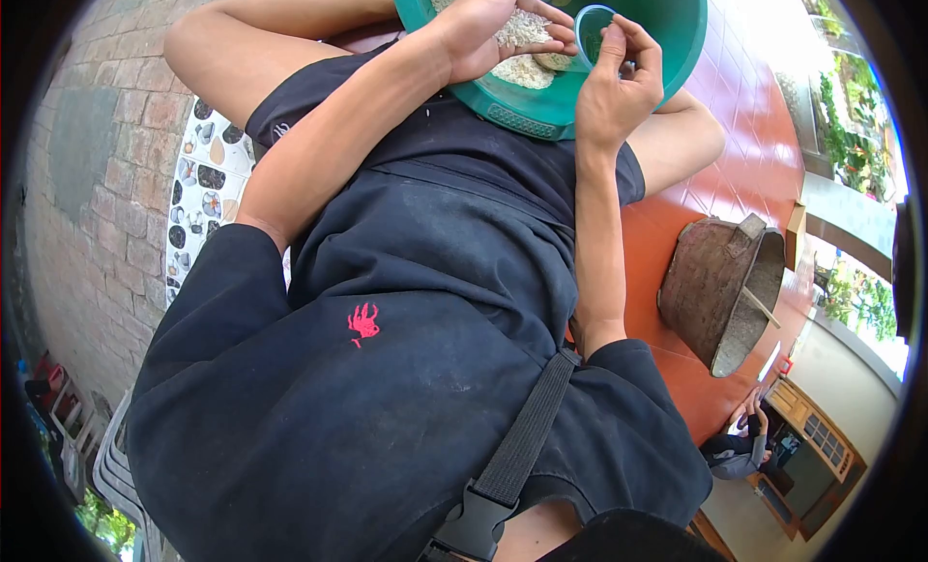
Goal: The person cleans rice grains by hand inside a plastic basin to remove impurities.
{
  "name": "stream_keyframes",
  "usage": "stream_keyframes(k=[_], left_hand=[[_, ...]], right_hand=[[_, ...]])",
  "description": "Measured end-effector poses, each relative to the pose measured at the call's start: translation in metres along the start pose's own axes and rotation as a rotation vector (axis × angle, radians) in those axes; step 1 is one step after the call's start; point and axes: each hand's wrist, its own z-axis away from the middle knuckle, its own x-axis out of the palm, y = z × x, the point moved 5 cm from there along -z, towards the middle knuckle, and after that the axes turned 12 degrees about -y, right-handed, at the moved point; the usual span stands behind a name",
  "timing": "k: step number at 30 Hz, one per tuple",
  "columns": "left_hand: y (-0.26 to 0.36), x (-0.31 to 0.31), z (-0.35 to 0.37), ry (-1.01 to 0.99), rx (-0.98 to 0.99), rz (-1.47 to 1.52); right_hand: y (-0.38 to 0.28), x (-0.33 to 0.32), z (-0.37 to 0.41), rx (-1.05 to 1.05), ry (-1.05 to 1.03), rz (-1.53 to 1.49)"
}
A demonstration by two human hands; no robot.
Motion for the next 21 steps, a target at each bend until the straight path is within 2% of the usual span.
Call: stream_keyframes(k=[2,4,6,7,9,10,12,13,15,16,18,21], left_hand=[[0.0,0.001,0.0,-0.004,0.002,0.002],[0.0,-0.001,0.0,-0.008,0.004,0.003],[-0.001,-0.002,-0.002,-0.041,0.008,0.017],[-0.002,-0.002,-0.003,-0.042,0.007,0.017],[-0.001,-0.001,-0.001,-0.043,0.026,0.017],[0.0,0.001,0.001,-0.042,0.026,0.018],[0.005,0.002,0.005,0.017,0.09,-0.039],[0.003,-0.006,0.002,0.017,0.09,-0.038],[0.002,-0.009,-0.003,-0.233,0.082,0.024],[0.002,-0.007,-0.003,-0.233,0.083,0.025],[0.002,-0.005,0.0,-0.116,0.082,-0.056],[0.001,-0.009,-0.004,-0.089,0.069,-0.017]], right_hand=[[-0.01,-0.014,0.0,-0.047,0.161,0.446],[-0.006,-0.016,-0.002,-0.065,0.174,0.457],[-0.012,-0.012,-0.002,-0.235,0.201,0.637],[-0.013,-0.012,-0.002,-0.234,0.202,0.637],[-0.015,0.001,-0.003,-0.273,-0.017,0.457],[-0.018,0.005,0.0,-0.273,-0.018,0.456],[-0.018,0.025,0.003,-0.239,-0.323,0.289],[-0.016,0.031,0.004,-0.291,-0.371,0.319],[-0.019,0.034,0.005,-0.366,-0.404,0.425],[-0.022,0.037,0.006,-0.441,-0.437,0.53],[-0.022,0.038,0.007,-0.45,-0.453,0.551],[-0.024,0.037,0.007,-0.407,-0.44,0.566]])
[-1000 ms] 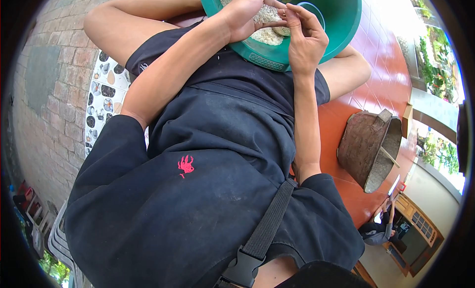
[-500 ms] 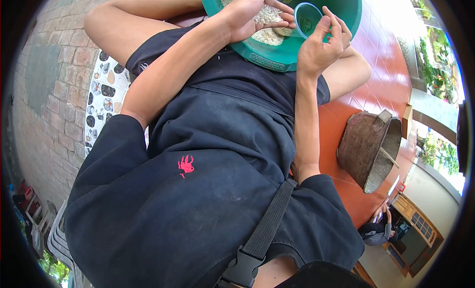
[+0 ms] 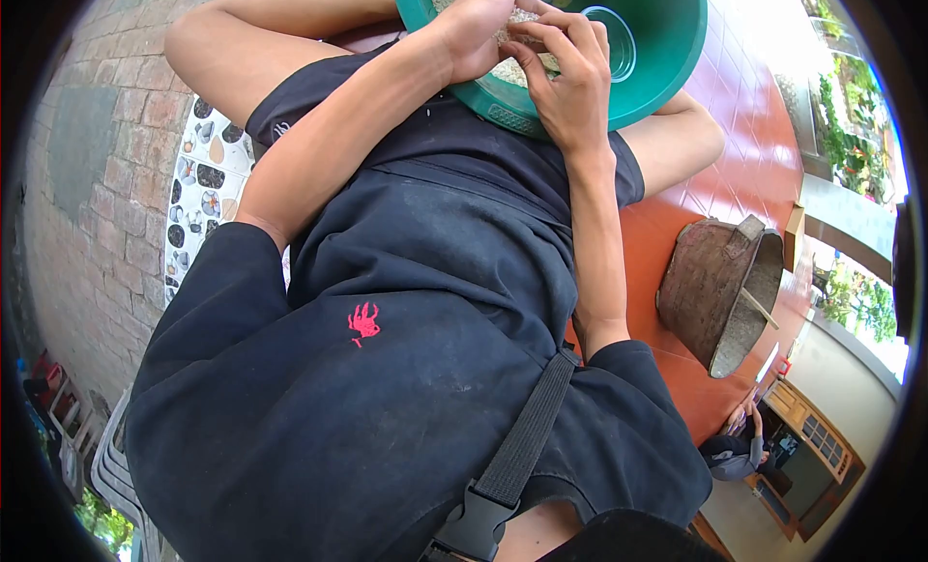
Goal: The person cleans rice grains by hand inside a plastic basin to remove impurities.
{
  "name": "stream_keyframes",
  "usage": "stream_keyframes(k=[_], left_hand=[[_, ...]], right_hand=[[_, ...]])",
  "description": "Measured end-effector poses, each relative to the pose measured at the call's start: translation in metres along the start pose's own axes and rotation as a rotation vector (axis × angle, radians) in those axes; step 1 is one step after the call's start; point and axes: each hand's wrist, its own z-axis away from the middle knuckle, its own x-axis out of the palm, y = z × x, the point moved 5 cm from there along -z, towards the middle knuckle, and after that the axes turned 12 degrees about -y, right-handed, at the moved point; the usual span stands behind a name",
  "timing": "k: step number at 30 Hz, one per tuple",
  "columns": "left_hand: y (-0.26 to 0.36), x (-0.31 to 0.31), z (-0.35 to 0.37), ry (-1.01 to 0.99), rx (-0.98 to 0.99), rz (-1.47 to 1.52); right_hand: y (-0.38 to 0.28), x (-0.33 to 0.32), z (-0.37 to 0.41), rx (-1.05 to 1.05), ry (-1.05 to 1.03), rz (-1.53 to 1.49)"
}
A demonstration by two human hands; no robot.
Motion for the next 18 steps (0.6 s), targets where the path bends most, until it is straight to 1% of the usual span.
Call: stream_keyframes(k=[4,8,10,12,16,18], left_hand=[[-0.001,-0.001,0.0,0.042,0.012,-0.043],[-0.004,-0.008,-0.002,-0.029,-0.011,-0.069],[-0.001,0.002,0.0,-0.061,-0.008,-0.06],[0.0,0.005,0.002,0.093,-0.024,-0.069],[0.001,0.005,0.003,0.081,-0.022,-0.092],[0.001,0.004,0.004,0.111,-0.029,-0.091]], right_hand=[[0.002,0.002,0.001,0.027,-0.006,-0.014],[0.004,0.003,0.001,0.036,-0.017,-0.026],[0.004,0.004,0.001,0.035,-0.016,-0.028],[0.003,0.003,0.0,0.033,-0.015,-0.03],[0.004,0.003,0.0,0.009,0.016,-0.049],[0.004,0.003,0.0,0.002,0.034,-0.078]])
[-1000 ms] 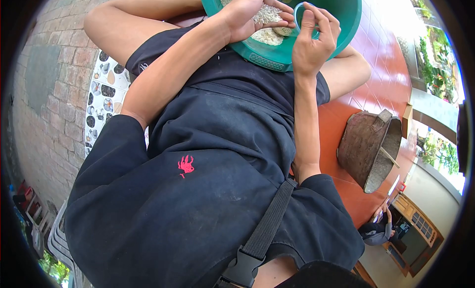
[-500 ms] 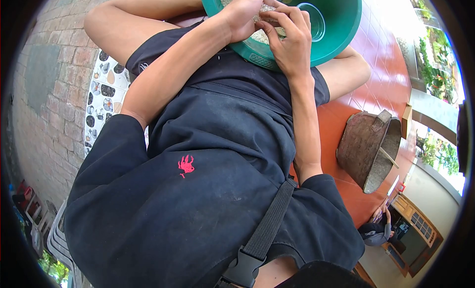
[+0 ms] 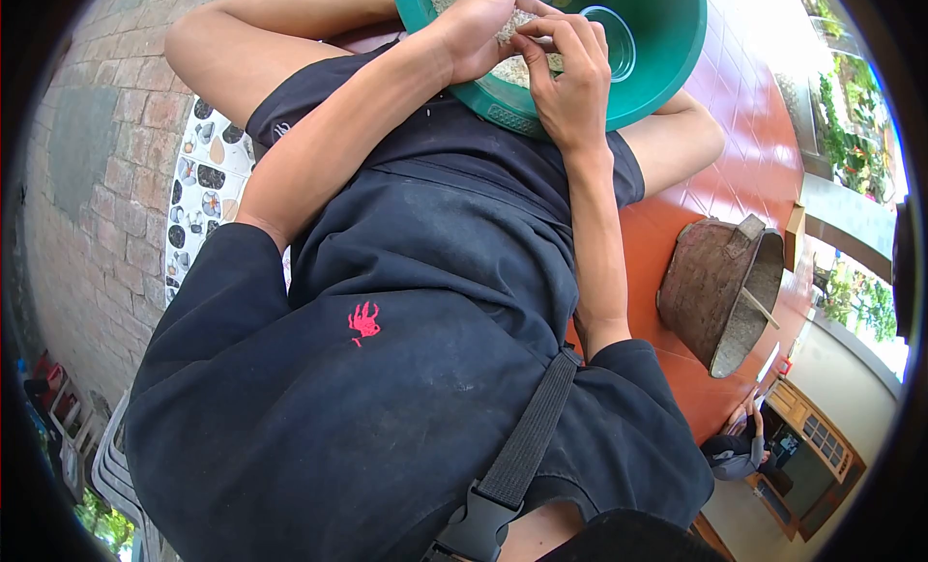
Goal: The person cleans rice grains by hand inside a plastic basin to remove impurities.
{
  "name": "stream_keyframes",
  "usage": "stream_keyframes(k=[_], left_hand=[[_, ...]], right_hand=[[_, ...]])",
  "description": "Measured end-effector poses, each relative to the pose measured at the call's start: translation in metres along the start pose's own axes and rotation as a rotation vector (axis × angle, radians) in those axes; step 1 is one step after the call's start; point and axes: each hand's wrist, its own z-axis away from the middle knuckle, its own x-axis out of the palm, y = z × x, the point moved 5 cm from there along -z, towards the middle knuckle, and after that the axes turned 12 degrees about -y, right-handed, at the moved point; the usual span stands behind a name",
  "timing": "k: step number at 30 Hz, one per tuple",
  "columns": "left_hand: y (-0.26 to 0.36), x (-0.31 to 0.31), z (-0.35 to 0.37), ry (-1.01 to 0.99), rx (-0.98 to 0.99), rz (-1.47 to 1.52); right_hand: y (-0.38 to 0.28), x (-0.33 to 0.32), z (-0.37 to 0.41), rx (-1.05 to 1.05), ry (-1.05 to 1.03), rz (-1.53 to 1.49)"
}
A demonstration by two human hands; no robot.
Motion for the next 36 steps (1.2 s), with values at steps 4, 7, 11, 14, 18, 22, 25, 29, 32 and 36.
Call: stream_keyframes(k=[4,7,11,14,18,22,25,29,32,36], left_hand=[[-0.003,-0.006,-0.005,-0.032,0.003,0.021],[-0.001,-0.002,-0.004,-0.091,-0.003,0.034],[-0.005,-0.006,-0.008,-0.105,-0.004,0.117],[-0.002,0.0,-0.004,-0.12,-0.005,0.159],[-0.002,0.001,-0.004,-0.085,-0.01,0.14],[-0.001,-0.001,-0.003,-0.059,-0.013,0.12],[-0.003,-0.002,-0.007,-0.112,-0.003,0.131],[0.0,0.002,-0.003,-0.057,-0.012,0.141],[-0.004,-0.003,-0.006,-0.068,-0.011,0.15],[-0.003,-0.002,-0.006,-0.074,-0.019,0.139]], right_hand=[[0.001,-0.001,-0.001,0.055,-0.001,-0.071],[0.001,-0.004,0.0,0.056,0.045,-0.095],[0.003,-0.019,0.004,0.16,0.247,0.025],[0.01,-0.029,0.009,0.232,0.375,0.053],[0.02,-0.033,0.015,0.328,0.465,0.065],[0.026,-0.033,0.017,0.39,0.49,0.039],[0.03,-0.032,0.019,0.419,0.489,0.009],[0.031,-0.032,0.019,0.432,0.495,-0.012],[0.031,-0.033,0.02,0.438,0.498,-0.02],[0.029,-0.034,0.019,0.453,0.49,0.007]])
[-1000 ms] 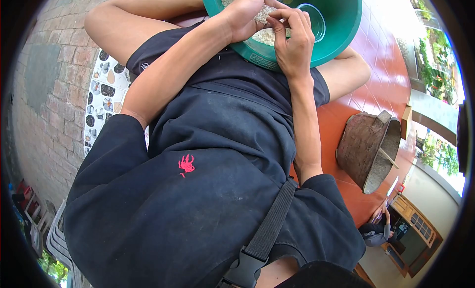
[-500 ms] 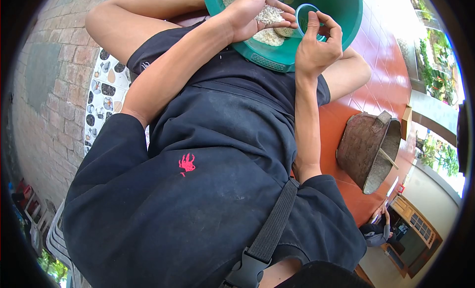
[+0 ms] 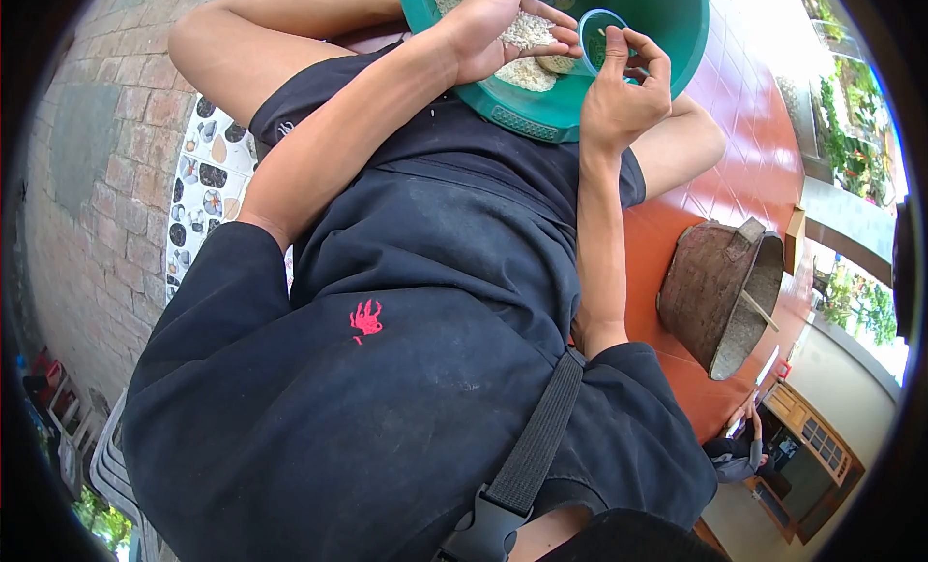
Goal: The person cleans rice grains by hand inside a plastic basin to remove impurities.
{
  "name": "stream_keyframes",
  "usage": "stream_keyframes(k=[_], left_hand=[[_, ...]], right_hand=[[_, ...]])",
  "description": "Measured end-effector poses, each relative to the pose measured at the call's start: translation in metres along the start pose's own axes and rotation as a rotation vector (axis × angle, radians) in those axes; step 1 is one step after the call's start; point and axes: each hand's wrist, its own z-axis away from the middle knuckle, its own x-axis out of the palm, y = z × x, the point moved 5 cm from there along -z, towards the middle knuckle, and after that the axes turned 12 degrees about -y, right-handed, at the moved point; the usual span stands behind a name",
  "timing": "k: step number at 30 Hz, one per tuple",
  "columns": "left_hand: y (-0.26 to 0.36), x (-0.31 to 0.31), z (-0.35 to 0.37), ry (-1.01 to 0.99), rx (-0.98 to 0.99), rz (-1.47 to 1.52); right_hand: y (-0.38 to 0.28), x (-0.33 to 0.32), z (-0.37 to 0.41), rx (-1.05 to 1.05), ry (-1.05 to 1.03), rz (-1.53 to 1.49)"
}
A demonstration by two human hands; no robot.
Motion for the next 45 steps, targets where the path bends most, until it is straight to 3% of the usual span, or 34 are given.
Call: stream_keyframes(k=[5,7,8,11,16,19,21,22,24,31,35,43,45], left_hand=[[0.0,0.003,0.002,-0.011,0.004,0.029],[-0.001,0.003,0.002,-0.021,0.005,0.055],[0.001,0.002,0.002,-0.03,0.039,0.062],[0.0,-0.011,-0.003,-0.088,0.061,0.088],[0.001,0.0,0.001,-0.151,0.002,0.002],[0.001,-0.004,0.002,-0.006,-0.003,-0.056],[0.001,-0.002,0.003,-0.259,-0.013,0.019],[0.001,0.0,0.002,-0.259,-0.014,0.018],[-0.003,-0.006,0.001,0.016,-0.034,-0.123],[-0.003,-0.002,0.002,0.07,-0.03,-0.166],[-0.006,-0.008,-0.004,-0.023,-0.004,-0.084],[-0.003,-0.013,-0.004,-0.083,0.034,-0.061],[-0.002,-0.011,-0.003,-0.24,0.007,0.028]], right_hand=[[-0.008,0.001,-0.001,-0.052,-0.008,0.041],[-0.025,0.011,-0.001,-0.455,-0.134,-0.072],[-0.028,0.015,0.003,-0.499,-0.188,-0.02],[-0.037,0.025,0.007,-0.414,-0.352,-0.055],[-0.032,0.037,0.013,-0.514,-0.468,0.06],[-0.034,0.04,0.014,-0.533,-0.5,0.09],[-0.033,0.042,0.015,-0.518,-0.508,0.094],[-0.032,0.043,0.015,-0.503,-0.517,0.1],[-0.031,0.044,0.015,-0.496,-0.525,0.102],[-0.036,0.042,0.015,-0.444,-0.576,0.131],[-0.031,0.043,0.015,-0.468,-0.553,0.091],[-0.024,0.039,0.014,-0.307,-0.569,-0.142],[-0.027,0.036,0.014,-0.307,-0.56,-0.16]])
